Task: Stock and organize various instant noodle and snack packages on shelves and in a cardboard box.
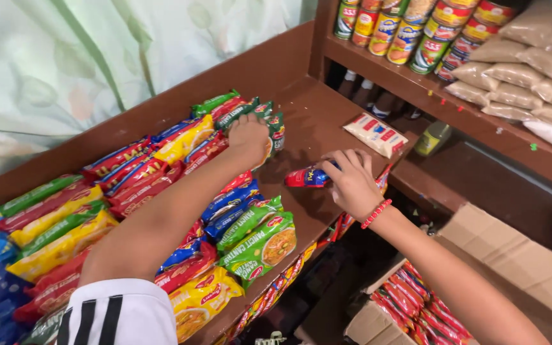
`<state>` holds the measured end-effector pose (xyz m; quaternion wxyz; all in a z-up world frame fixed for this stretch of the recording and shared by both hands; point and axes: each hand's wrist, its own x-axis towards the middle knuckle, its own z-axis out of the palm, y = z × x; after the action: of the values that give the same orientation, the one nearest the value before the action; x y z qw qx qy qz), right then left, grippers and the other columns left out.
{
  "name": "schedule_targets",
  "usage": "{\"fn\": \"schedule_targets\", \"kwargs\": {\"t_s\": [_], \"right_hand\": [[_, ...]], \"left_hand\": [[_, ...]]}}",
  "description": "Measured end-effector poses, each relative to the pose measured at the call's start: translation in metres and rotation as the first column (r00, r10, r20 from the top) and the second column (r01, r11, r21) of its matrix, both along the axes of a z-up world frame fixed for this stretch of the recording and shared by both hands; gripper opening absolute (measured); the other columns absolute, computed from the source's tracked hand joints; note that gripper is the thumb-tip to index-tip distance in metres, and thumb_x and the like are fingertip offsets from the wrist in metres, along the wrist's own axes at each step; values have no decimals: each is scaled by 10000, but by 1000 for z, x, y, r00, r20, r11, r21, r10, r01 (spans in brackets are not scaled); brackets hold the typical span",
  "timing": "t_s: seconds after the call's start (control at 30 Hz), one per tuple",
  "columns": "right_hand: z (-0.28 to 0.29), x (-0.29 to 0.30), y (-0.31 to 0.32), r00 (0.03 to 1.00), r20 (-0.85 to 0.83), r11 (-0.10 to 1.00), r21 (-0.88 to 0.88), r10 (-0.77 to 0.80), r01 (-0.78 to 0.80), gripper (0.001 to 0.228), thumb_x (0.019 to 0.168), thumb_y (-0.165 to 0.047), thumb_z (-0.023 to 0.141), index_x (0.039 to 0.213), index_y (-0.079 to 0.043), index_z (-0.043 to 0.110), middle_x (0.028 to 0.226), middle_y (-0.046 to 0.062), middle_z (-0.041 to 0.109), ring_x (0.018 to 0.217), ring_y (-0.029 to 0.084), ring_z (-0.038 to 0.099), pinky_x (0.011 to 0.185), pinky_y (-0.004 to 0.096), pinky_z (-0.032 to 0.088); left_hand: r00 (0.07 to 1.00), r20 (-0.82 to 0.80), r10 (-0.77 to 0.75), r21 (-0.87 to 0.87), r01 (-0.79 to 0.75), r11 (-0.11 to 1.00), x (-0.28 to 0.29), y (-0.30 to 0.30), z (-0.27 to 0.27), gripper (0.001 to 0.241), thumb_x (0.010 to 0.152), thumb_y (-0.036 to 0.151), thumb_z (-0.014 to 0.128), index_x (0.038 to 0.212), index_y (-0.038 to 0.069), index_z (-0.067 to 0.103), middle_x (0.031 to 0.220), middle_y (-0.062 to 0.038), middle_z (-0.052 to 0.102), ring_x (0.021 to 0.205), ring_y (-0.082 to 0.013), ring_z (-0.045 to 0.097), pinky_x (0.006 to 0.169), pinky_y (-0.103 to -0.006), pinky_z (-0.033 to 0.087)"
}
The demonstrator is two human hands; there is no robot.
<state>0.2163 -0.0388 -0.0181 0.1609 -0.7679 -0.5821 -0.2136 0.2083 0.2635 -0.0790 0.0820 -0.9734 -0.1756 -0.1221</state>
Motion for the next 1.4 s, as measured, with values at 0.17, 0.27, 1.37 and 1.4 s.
{"fn": "schedule_targets", "kwargs": {"t_s": [0.17,0.27,1.37,1.4], "right_hand": [[-10,-3,-21,993,-113,999,41,-31,35,492,700,1,717,1173,-67,598,1188,113,643,1182,314,575,1096,563,344],[-39,11,-46,884,-453,981,91,-114,173,383,848,-110,726,1191,-34,572,1084,138,678,1072,313,657,977,491,470],[-355,-55,-590,-90,-571,466,-741,-816,483,469,909,-306,696,1353,-169,633,1133,199,720,1071,381,693,932,472,542],[-354,-49,-578,-104,-459,395,-842,-882,367,429,939,-336,683,1347,-208,644,1165,196,703,1122,387,664,969,493,522]], "left_hand": [[994,-18,-103,-125,100,987,-13,-23,39,500,815,145,761,1263,36,567,1180,-194,681,1159,-362,640,969,-472,509],[978,-49,-204,-163,194,967,-9,-35,47,559,750,126,813,1243,50,562,1074,-191,720,1081,-371,682,878,-482,549],[456,-127,-881,-816,457,354,50,-589,-265,590,695,253,921,1080,-2,555,942,-246,707,921,-407,714,782,-486,552],[460,-74,-885,-828,467,312,49,-593,-281,550,682,208,913,1050,-2,563,924,-244,716,923,-396,724,786,-473,556]]}}
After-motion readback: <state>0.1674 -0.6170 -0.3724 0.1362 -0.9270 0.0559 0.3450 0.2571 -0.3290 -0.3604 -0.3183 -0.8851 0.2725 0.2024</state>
